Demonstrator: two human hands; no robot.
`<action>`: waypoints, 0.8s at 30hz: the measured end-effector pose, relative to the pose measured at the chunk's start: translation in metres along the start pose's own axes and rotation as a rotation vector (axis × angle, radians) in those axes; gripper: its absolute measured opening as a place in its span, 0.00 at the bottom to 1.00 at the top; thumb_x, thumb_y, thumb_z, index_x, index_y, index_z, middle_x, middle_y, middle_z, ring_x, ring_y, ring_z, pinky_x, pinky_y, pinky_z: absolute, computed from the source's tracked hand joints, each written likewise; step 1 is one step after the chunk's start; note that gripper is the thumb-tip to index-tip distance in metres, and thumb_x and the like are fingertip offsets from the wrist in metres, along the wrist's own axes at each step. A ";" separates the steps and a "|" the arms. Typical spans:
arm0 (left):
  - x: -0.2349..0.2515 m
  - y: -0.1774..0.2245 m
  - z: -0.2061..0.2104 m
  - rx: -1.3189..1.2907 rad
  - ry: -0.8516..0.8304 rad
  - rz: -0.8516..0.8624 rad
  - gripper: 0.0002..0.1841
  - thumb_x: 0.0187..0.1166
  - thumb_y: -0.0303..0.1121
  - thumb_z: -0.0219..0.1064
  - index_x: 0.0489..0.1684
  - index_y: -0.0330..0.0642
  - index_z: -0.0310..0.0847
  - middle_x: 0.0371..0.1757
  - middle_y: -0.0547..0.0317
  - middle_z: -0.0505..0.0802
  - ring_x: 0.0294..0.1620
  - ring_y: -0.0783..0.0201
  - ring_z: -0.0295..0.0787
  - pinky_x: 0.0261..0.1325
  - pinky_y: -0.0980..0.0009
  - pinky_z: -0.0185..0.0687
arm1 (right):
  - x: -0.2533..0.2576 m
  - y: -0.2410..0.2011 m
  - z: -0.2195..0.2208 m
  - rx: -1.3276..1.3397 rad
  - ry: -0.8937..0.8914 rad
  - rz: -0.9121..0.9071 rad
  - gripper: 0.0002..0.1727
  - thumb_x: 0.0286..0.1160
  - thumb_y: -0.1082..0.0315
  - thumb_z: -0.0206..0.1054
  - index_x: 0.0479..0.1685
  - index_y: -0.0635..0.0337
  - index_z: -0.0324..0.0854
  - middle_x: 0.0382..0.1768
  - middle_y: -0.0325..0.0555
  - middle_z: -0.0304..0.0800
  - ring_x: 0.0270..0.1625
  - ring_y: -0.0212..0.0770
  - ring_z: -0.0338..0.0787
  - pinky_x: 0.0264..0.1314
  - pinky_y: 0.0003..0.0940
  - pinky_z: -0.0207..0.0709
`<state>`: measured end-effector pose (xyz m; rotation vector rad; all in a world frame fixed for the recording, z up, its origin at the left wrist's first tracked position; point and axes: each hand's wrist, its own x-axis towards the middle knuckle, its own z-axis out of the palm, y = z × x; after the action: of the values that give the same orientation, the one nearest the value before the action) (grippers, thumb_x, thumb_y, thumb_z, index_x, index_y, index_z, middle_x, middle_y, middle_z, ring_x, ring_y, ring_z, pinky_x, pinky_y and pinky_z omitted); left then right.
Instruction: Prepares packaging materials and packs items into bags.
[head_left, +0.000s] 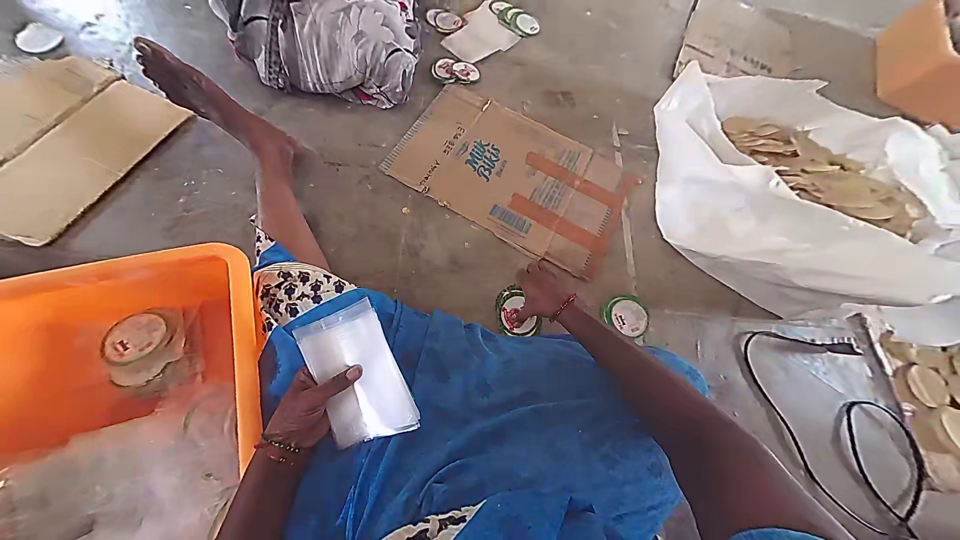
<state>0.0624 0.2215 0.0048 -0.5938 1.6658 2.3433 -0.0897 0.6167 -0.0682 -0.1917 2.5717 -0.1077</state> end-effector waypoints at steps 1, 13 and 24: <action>0.000 -0.001 0.000 -0.003 0.000 0.005 0.15 0.66 0.13 0.64 0.48 0.38 0.78 0.36 0.60 0.97 0.36 0.67 0.96 0.44 0.70 0.95 | -0.002 0.002 0.006 -0.019 0.002 -0.018 0.51 0.31 0.45 0.94 0.59 0.70 0.82 0.64 0.71 0.80 0.70 0.71 0.78 0.63 0.67 0.77; -0.001 -0.004 0.000 -0.006 0.007 0.050 0.15 0.67 0.11 0.63 0.47 0.39 0.79 0.36 0.62 0.97 0.35 0.68 0.96 0.43 0.71 0.95 | -0.037 -0.002 0.035 0.183 -0.020 0.096 0.42 0.55 0.50 0.86 0.70 0.62 0.75 0.53 0.63 0.89 0.57 0.64 0.90 0.57 0.66 0.81; -0.005 -0.003 -0.003 0.004 0.006 0.042 0.15 0.69 0.13 0.64 0.49 0.40 0.77 0.37 0.63 0.97 0.36 0.69 0.96 0.44 0.71 0.95 | -0.088 -0.029 0.031 0.179 0.015 -0.025 0.22 0.72 0.61 0.74 0.62 0.67 0.85 0.61 0.66 0.86 0.67 0.65 0.84 0.66 0.62 0.78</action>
<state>0.0686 0.2204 0.0033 -0.5710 1.7016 2.3684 0.0039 0.6005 -0.0451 -0.1561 2.5575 -0.3487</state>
